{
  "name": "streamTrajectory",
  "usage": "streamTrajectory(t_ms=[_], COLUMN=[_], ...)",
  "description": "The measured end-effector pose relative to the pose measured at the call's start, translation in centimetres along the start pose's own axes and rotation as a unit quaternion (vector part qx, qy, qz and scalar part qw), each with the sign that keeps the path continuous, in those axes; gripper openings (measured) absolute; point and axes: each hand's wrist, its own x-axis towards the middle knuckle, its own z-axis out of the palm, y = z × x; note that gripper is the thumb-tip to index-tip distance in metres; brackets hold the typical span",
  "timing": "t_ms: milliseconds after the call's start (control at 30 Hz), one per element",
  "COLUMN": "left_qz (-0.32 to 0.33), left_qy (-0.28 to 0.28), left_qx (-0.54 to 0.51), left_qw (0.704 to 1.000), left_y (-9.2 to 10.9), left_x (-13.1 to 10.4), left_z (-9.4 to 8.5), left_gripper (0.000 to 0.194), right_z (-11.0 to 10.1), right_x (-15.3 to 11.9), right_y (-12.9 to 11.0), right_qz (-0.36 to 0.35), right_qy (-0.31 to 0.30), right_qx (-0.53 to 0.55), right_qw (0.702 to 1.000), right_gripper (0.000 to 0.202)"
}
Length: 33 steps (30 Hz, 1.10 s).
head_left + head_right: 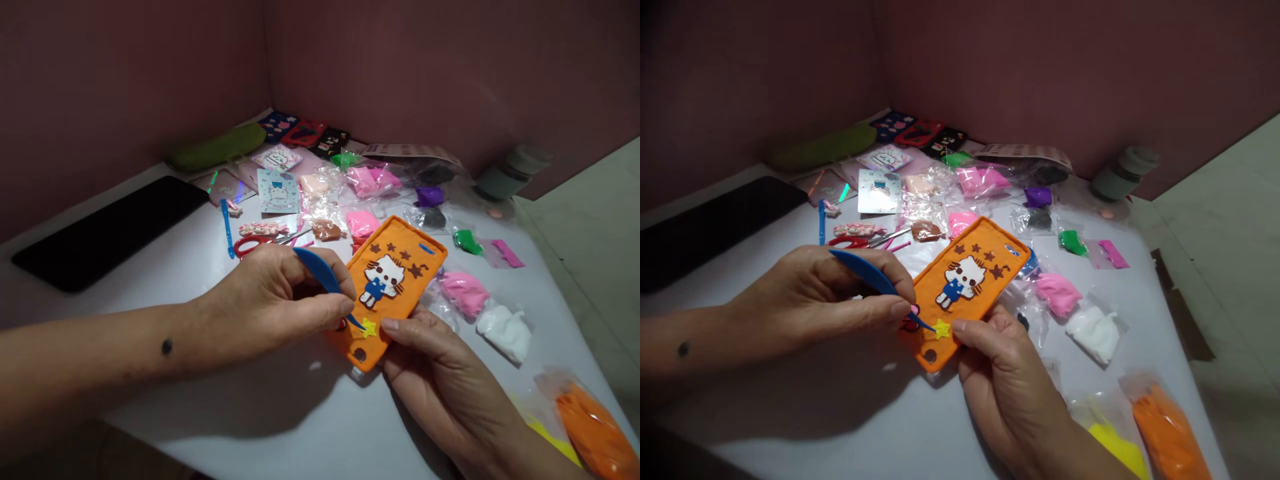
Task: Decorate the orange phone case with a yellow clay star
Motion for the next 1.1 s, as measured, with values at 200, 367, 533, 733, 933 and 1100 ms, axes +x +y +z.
streamTrajectory(t_ms=[200,367,533,733,933,1100], left_qz=[0.013,0.029,0.028,0.036,0.047,0.038], left_qy=[-0.006,-0.004,-0.015,-0.007,-0.007,-0.006], left_qx=[0.055,0.102,0.112,0.108,0.131,0.131], left_qw=[0.998,0.994,0.993,0.993,0.99,0.991], left_y=[-0.09,-0.18,-0.16,-0.25,-0.46,-0.41], left_x=[-0.25,-0.39,-0.41,-0.33,-0.38,-0.46], left_z=[-0.06,-0.14,-0.11,-0.03,-0.11,-0.1], left_gripper=[0.011,0.014,0.014,0.015,0.015,0.016], right_z=[0.11,0.17,0.18,-0.04,0.23,0.39], right_x=[-0.08,0.04,0.09,0.03,0.09,0.01], right_y=[-0.09,-0.08,-0.04,0.02,-0.01,0.01], right_qz=[0.006,0.003,0.005,0.007,0.002,0.003], right_qy=[0.001,-0.003,0.002,0.007,-0.008,0.015], right_qx=[0.021,0.052,0.053,0.045,0.061,0.039], right_qw=[1.0,0.999,0.999,0.999,0.998,0.999], right_gripper=[0.058,0.069,0.071,0.069,0.07,0.067])
